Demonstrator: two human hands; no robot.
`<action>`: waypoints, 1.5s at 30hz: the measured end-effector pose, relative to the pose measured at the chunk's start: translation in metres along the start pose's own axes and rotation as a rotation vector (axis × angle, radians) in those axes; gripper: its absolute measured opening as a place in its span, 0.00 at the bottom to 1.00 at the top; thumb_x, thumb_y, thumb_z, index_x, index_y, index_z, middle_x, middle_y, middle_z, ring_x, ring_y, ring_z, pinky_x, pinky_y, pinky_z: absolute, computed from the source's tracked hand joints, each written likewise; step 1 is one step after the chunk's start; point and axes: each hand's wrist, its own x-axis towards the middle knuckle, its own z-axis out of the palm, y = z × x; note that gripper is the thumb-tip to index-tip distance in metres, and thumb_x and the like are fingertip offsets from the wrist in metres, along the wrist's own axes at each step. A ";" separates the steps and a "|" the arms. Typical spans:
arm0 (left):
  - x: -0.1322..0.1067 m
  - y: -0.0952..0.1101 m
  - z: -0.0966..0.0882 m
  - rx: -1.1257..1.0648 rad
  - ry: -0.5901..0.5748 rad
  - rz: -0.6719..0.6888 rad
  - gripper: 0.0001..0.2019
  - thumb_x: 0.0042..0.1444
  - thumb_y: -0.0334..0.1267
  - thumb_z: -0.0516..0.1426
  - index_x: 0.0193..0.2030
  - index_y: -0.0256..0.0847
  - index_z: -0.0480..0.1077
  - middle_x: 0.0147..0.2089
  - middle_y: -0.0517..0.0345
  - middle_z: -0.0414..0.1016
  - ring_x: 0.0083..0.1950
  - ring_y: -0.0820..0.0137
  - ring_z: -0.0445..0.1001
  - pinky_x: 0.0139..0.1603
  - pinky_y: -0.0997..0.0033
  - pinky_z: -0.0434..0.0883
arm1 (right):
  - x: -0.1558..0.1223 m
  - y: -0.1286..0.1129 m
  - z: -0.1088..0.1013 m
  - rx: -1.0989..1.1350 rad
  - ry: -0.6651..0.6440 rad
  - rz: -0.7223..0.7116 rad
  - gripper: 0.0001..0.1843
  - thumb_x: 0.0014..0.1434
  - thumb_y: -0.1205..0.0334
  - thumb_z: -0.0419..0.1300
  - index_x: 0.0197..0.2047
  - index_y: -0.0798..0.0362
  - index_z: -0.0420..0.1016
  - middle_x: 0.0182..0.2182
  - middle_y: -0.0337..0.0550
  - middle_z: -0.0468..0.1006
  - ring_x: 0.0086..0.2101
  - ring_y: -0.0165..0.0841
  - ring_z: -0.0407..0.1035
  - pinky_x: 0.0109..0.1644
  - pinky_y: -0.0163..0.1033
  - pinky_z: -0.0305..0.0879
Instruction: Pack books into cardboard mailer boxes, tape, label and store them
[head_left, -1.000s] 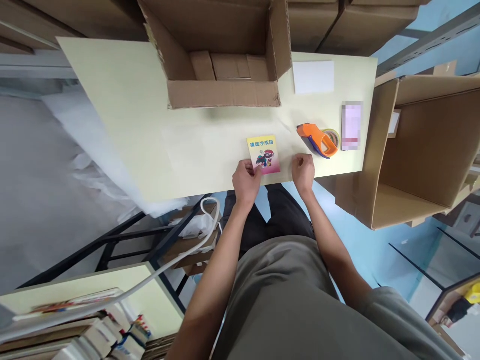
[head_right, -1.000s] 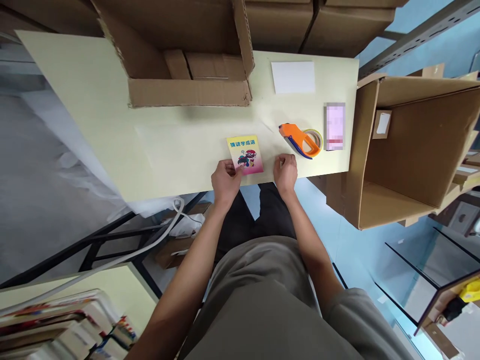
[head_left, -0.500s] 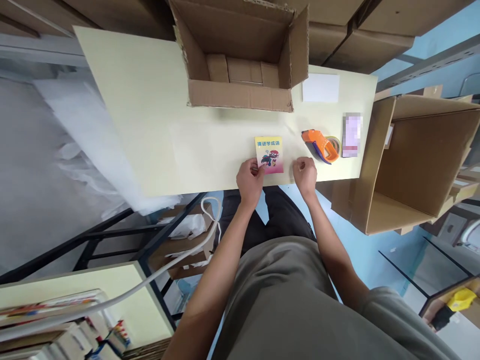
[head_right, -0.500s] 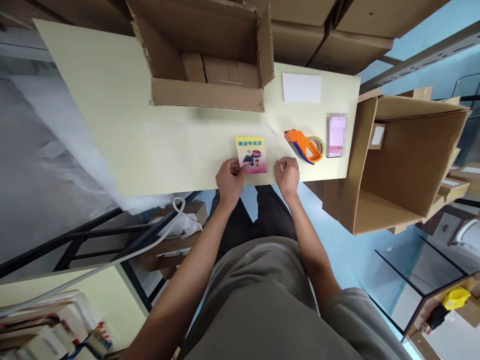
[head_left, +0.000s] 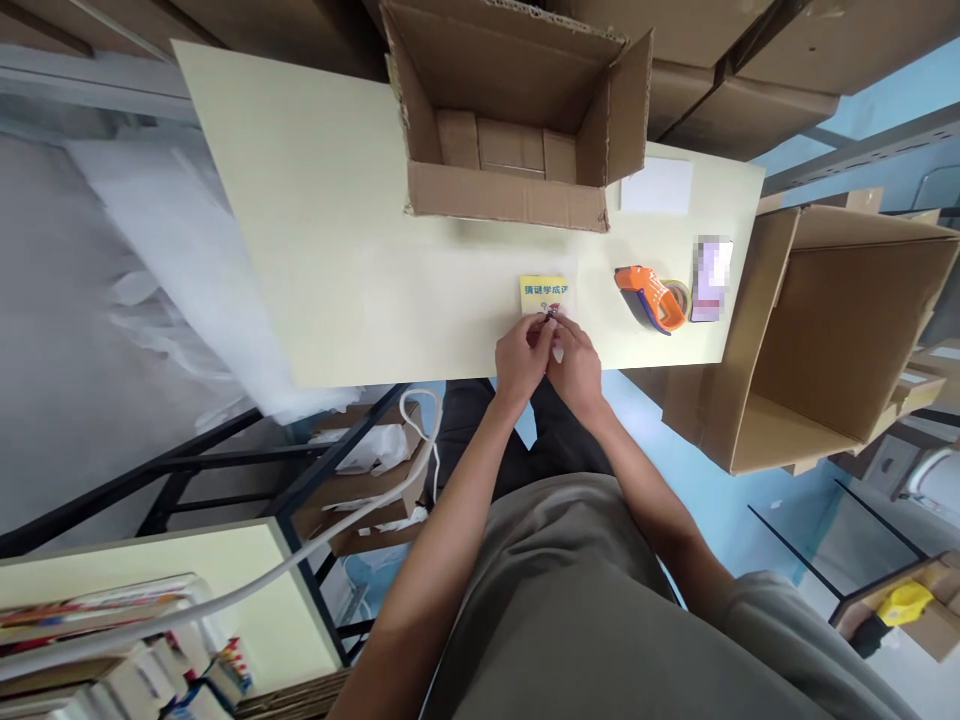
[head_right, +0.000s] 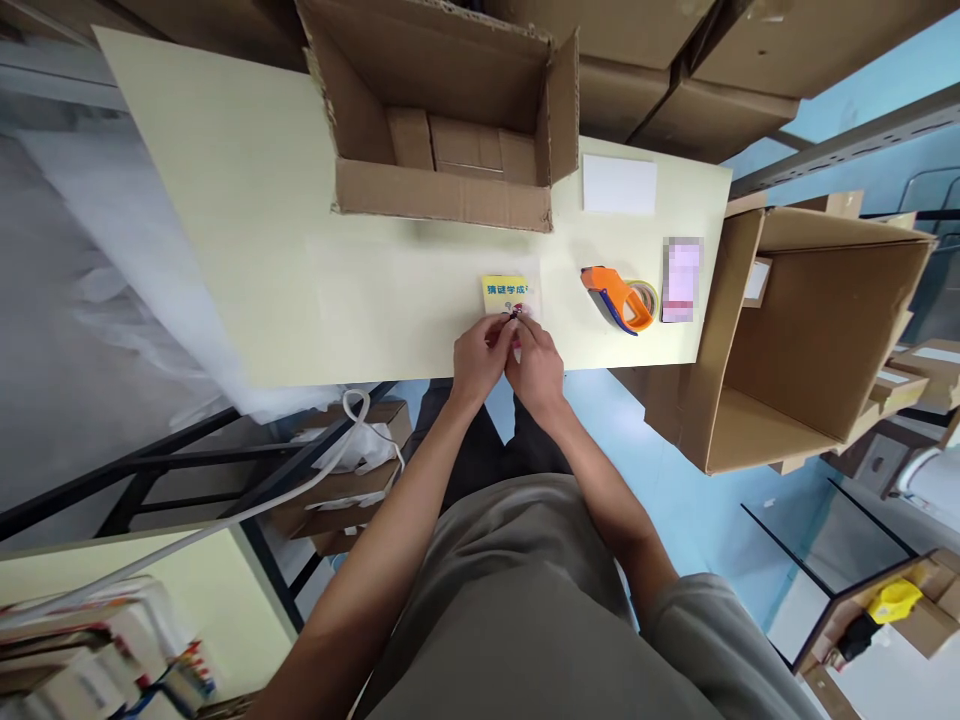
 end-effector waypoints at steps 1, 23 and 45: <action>0.004 0.000 0.002 0.046 0.011 -0.016 0.11 0.75 0.47 0.63 0.52 0.44 0.83 0.51 0.49 0.91 0.50 0.57 0.89 0.56 0.59 0.83 | 0.000 0.004 0.001 0.013 -0.014 -0.003 0.13 0.73 0.67 0.61 0.55 0.49 0.84 0.66 0.55 0.84 0.63 0.46 0.80 0.67 0.55 0.81; 0.003 -0.005 0.020 0.393 0.034 0.109 0.05 0.69 0.38 0.65 0.41 0.45 0.82 0.46 0.46 0.81 0.55 0.51 0.80 0.64 0.50 0.77 | 0.006 0.042 -0.010 0.194 0.248 0.153 0.15 0.81 0.47 0.54 0.57 0.47 0.74 0.46 0.47 0.87 0.44 0.38 0.83 0.50 0.44 0.81; -0.020 -0.023 0.013 0.340 0.243 0.094 0.10 0.62 0.31 0.65 0.34 0.47 0.69 0.53 0.43 0.75 0.66 0.48 0.76 0.76 0.40 0.70 | 0.024 0.042 0.002 0.094 0.011 0.105 0.26 0.83 0.41 0.52 0.66 0.51 0.77 0.49 0.53 0.84 0.46 0.43 0.81 0.54 0.46 0.79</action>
